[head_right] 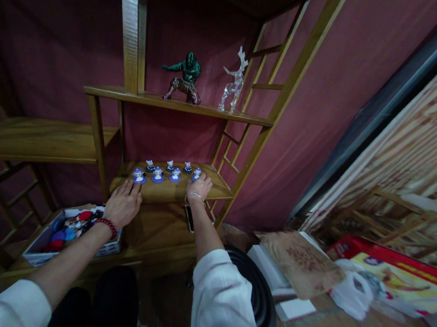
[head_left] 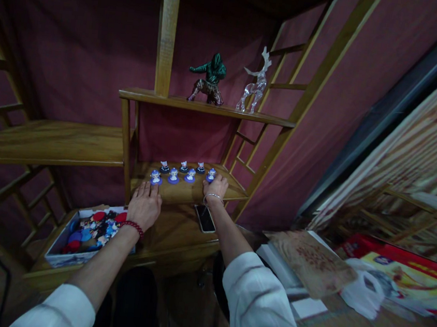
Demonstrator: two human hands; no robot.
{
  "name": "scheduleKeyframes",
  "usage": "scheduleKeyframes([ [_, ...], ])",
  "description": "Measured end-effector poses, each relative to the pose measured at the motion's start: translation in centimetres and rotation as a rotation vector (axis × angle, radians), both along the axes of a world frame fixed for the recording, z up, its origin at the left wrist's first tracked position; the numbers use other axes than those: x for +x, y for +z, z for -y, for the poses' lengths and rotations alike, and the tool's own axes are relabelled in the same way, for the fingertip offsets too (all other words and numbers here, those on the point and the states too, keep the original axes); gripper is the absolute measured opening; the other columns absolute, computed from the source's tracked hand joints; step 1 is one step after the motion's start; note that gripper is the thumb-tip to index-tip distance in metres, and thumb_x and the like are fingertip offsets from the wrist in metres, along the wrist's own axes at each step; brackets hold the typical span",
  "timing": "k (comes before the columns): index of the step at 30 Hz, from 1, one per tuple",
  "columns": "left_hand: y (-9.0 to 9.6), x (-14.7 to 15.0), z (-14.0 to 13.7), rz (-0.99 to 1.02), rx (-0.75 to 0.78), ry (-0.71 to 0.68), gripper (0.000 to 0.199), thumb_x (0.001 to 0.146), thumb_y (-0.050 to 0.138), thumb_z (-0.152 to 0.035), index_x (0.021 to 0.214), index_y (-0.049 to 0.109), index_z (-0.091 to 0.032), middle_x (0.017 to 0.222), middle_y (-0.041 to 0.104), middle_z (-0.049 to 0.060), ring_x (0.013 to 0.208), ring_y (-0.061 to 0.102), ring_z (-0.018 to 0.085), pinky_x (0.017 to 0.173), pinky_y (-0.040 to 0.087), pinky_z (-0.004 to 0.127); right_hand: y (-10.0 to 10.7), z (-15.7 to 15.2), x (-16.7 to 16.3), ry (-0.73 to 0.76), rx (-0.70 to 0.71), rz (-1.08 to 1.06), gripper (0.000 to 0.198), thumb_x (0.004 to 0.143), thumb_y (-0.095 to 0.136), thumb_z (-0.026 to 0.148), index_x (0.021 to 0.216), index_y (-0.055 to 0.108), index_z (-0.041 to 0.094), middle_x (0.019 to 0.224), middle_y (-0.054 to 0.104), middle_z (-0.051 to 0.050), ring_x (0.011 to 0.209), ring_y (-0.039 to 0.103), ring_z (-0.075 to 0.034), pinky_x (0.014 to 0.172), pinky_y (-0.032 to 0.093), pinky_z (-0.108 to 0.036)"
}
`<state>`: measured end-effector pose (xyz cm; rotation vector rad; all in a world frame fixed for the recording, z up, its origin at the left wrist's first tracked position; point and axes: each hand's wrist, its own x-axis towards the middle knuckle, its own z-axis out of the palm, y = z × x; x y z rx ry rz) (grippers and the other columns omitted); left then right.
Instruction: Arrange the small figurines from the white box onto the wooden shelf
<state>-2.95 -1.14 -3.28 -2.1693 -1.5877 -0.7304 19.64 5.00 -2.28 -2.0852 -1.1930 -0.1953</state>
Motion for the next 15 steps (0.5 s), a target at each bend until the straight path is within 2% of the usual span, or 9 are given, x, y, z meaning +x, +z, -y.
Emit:
scheduleKeyframes([
  [6, 0.0, 0.1, 0.0, 0.015, -0.002, -0.005, 0.043, 0.082, 0.029, -0.024, 0.116, 0.047, -0.005, 0.117, 0.052, 0.020, 0.114, 0.043, 0.027, 0.094, 0.029, 0.041, 0.4, -0.9, 0.7, -0.013, -0.134, 0.011, 0.051, 0.066, 0.059, 0.035, 0.106, 0.046, 0.007, 0.105, 0.052, -0.018, 0.102, 0.043, -0.027, 0.085, 0.027, -0.034],
  [15, 0.1, 0.1, 0.0, 0.032, -0.006, -0.004, 0.043, 0.082, 0.029, -0.025, 0.117, 0.046, -0.007, 0.118, 0.051, 0.019, 0.114, 0.042, 0.026, 0.094, 0.029, 0.042, 0.8, -1.5, 1.1, -0.008, -0.225, 0.021, 0.052, 0.067, 0.059, 0.041, 0.104, 0.049, 0.008, 0.105, 0.055, -0.017, 0.103, 0.044, -0.028, 0.083, 0.030, -0.033],
])
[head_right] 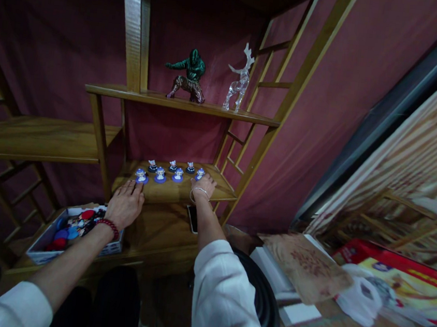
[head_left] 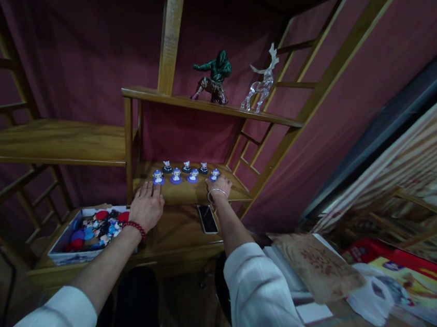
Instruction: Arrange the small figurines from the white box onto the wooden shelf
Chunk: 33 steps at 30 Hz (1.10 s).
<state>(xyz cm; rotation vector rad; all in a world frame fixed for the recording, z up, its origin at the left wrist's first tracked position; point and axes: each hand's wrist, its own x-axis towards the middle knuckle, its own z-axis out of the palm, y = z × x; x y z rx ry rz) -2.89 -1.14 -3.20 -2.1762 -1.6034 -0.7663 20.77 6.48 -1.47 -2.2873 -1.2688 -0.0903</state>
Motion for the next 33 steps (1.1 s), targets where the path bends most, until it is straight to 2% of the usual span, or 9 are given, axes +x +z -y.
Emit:
scheduleKeyframes([
  [11, 0.16, 0.11, 0.12, -0.060, -0.001, 0.031, 0.043, 0.082, 0.029, -0.026, 0.117, 0.046, -0.007, 0.118, 0.052, 0.018, 0.113, 0.043, 0.027, 0.093, 0.030, 0.040, 0.15, -0.08, 0.18, 0.000, -0.004, -0.025, 0.039, 0.072, 0.054, 0.033, 0.103, 0.051, 0.009, 0.108, 0.055, -0.017, 0.103, 0.045, -0.026, 0.083, 0.031, -0.033],
  [25, 0.06, 0.12, 0.11, -0.001, 0.003, 0.002, 0.043, 0.082, 0.029, -0.025, 0.116, 0.047, -0.007, 0.117, 0.052, 0.019, 0.114, 0.043, 0.026, 0.094, 0.029, 0.042, -0.34, 0.23, 0.15, 0.150, 0.056, -0.035, 0.043, 0.071, 0.054, 0.036, 0.109, 0.047, 0.015, 0.106, 0.057, -0.011, 0.103, 0.046, -0.023, 0.084, 0.032, -0.031],
  [33, 0.10, 0.12, 0.11, -0.002, -0.010, 0.008, 0.043, 0.082, 0.029, -0.025, 0.116, 0.046, -0.007, 0.118, 0.051, 0.018, 0.115, 0.042, 0.026, 0.094, 0.029, 0.042, -0.35, 0.30, 0.11, 0.166, 0.051, -0.045, 0.044, 0.070, 0.055, 0.036, 0.109, 0.048, 0.017, 0.106, 0.058, -0.007, 0.100, 0.047, -0.023, 0.083, 0.033, -0.030],
])
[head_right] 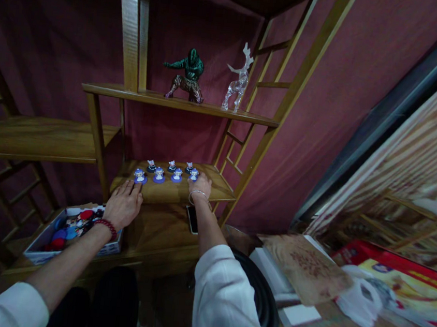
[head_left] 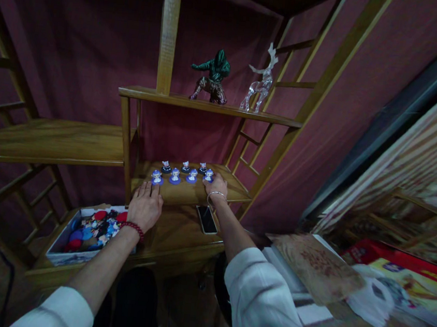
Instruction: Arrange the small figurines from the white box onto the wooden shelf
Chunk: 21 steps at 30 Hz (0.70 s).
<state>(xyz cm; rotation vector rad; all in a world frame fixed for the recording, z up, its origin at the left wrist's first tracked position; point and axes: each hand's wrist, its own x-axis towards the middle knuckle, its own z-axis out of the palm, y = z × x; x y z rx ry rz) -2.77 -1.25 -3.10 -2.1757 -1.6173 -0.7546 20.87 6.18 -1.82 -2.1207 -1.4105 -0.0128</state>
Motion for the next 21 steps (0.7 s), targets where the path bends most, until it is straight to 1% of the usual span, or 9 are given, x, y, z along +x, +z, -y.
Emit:
scheduleKeyframes([
  [3, 0.05, 0.04, 0.03, -0.004, -0.008, 0.005, 0.042, 0.082, 0.029, -0.025, 0.116, 0.047, -0.007, 0.118, 0.051, 0.017, 0.114, 0.042, 0.026, 0.094, 0.029, 0.041, -0.01, -0.02, -0.02, -0.004, -0.006, -0.005, 0.046, 0.070, 0.056, 0.036, 0.111, 0.048, 0.018, 0.107, 0.058, -0.007, 0.100, 0.047, -0.023, 0.082, 0.034, -0.030],
  [8, 0.05, 0.03, 0.03, -0.014, -0.004, 0.006, 0.043, 0.082, 0.030, -0.025, 0.117, 0.046, -0.006, 0.118, 0.051, 0.018, 0.114, 0.043, 0.027, 0.094, 0.029, 0.041, 0.02, -0.02, -0.04, 0.001, -0.012, 0.002, 0.044, 0.071, 0.054, 0.037, 0.109, 0.049, 0.017, 0.107, 0.058, -0.008, 0.101, 0.046, -0.023, 0.082, 0.034, -0.031],
  [13, -0.01, 0.00, 0.01, -0.002, 0.004, 0.004, 0.043, 0.082, 0.029, -0.026, 0.117, 0.046, -0.008, 0.118, 0.051, 0.018, 0.114, 0.042, 0.026, 0.094, 0.030, 0.042, -0.05, -0.09, -0.04, 0.008, -0.016, 0.028, 0.044, 0.071, 0.054, 0.036, 0.110, 0.049, 0.017, 0.107, 0.058, -0.007, 0.100, 0.047, -0.024, 0.084, 0.033, -0.031],
  [21, -0.09, 0.00, -0.11, 0.000, 0.004, 0.012, 0.043, 0.081, 0.030, -0.025, 0.117, 0.046, -0.008, 0.118, 0.051, 0.018, 0.114, 0.042, 0.026, 0.094, 0.030, 0.042, 0.13, 0.01, -0.21, 0.010, -0.039, 0.090, 0.043, 0.073, 0.051, 0.038, 0.108, 0.049, 0.015, 0.106, 0.057, -0.011, 0.100, 0.048, -0.024, 0.084, 0.032, -0.031],
])
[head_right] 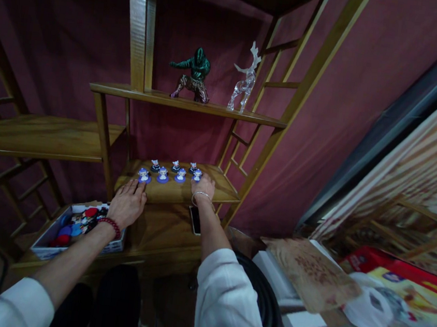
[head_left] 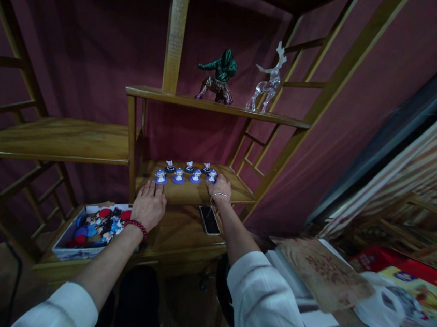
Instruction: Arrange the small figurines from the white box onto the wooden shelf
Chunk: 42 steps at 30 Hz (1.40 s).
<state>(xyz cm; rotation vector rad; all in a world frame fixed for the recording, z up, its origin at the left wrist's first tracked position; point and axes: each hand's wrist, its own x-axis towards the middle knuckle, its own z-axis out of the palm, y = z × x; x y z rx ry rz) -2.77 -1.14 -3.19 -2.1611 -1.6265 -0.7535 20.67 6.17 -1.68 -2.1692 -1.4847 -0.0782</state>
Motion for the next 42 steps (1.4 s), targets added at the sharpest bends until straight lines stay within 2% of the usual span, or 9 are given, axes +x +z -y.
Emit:
scheduleKeyframes([
  [15, 0.1, 0.0, 0.2, 0.041, 0.001, -0.012, 0.042, 0.081, 0.030, -0.024, 0.117, 0.046, -0.008, 0.119, 0.051, 0.018, 0.114, 0.042, 0.026, 0.094, 0.030, 0.043, -0.3, 0.2, 0.0, 0.011, 0.039, 0.009, 0.043, 0.073, 0.049, 0.039, 0.107, 0.047, 0.012, 0.105, 0.056, -0.013, 0.103, 0.045, -0.024, 0.087, 0.028, -0.033],
  [21, 0.0, 0.0, 0.2, 0.057, -0.008, -0.014, 0.042, 0.081, 0.030, -0.023, 0.116, 0.047, -0.007, 0.118, 0.051, 0.019, 0.114, 0.042, 0.026, 0.095, 0.028, 0.041, -0.2, 1.1, -0.2, -0.036, 0.130, -0.014, 0.043, 0.074, 0.046, 0.027, 0.112, 0.045, 0.008, 0.110, 0.054, -0.016, 0.105, 0.044, -0.025, 0.089, 0.026, -0.033],
  [26, -0.2, -0.1, 0.1, 0.026, 0.010, 0.000, 0.042, 0.082, 0.029, -0.024, 0.116, 0.047, -0.006, 0.118, 0.051, 0.018, 0.113, 0.043, 0.027, 0.095, 0.029, 0.041, -0.4, 2.2, -0.7, -0.048, 0.221, -0.093, 0.033, 0.075, 0.042, 0.021, 0.106, 0.049, 0.011, 0.104, 0.058, -0.011, 0.099, 0.049, -0.022, 0.088, 0.029, -0.030],
  [31, 0.0, -0.2, 0.3, 0.038, 0.006, -0.014, 0.042, 0.082, 0.029, -0.024, 0.116, 0.047, -0.005, 0.117, 0.051, 0.019, 0.113, 0.043, 0.027, 0.094, 0.029, 0.041, -1.0, 3.6, -1.6, -0.056, 0.313, -0.177, 0.029, 0.075, 0.039, 0.021, 0.100, 0.051, 0.013, 0.099, 0.059, -0.009, 0.093, 0.052, -0.020, 0.082, 0.035, -0.028],
  [36, -0.3, -0.4, 1.2, 0.083, 0.029, -0.041, 0.042, 0.083, 0.028, -0.025, 0.114, 0.048, -0.004, 0.120, 0.049, 0.019, 0.115, 0.041, 0.026, 0.093, 0.031, 0.041, -1.8, 5.5, -3.1, 0.082, 0.485, -0.300, 0.026, 0.075, 0.039, 0.023, 0.095, 0.052, 0.013, 0.087, 0.061, -0.008, 0.081, 0.055, -0.016, 0.075, 0.040, -0.025],
  [40, -1.5, -0.9, 2.4, 0.111, 0.064, -0.111, 0.041, 0.083, 0.029, -0.024, 0.114, 0.049, -0.005, 0.122, 0.049, 0.017, 0.116, 0.040, 0.025, 0.095, 0.030, 0.041, -2.6, 7.2, -5.6, 0.171, 0.629, -0.398, 0.025, 0.077, 0.038, 0.028, 0.091, 0.053, 0.013, 0.084, 0.061, -0.007, 0.073, 0.055, -0.015, 0.070, 0.042, -0.026],
  [42, -2.1, -1.3, 3.0, 0.104, 0.084, -0.147, 0.041, 0.082, 0.031, -0.021, 0.116, 0.047, -0.005, 0.123, 0.047, 0.016, 0.117, 0.038, 0.024, 0.098, 0.028, 0.041, -3.0, 8.1, -7.2, 0.250, 0.654, -0.428, 0.024, 0.077, 0.039, 0.028, 0.090, 0.054, 0.014, 0.083, 0.061, -0.006, 0.073, 0.055, -0.014, 0.070, 0.043, -0.026],
])
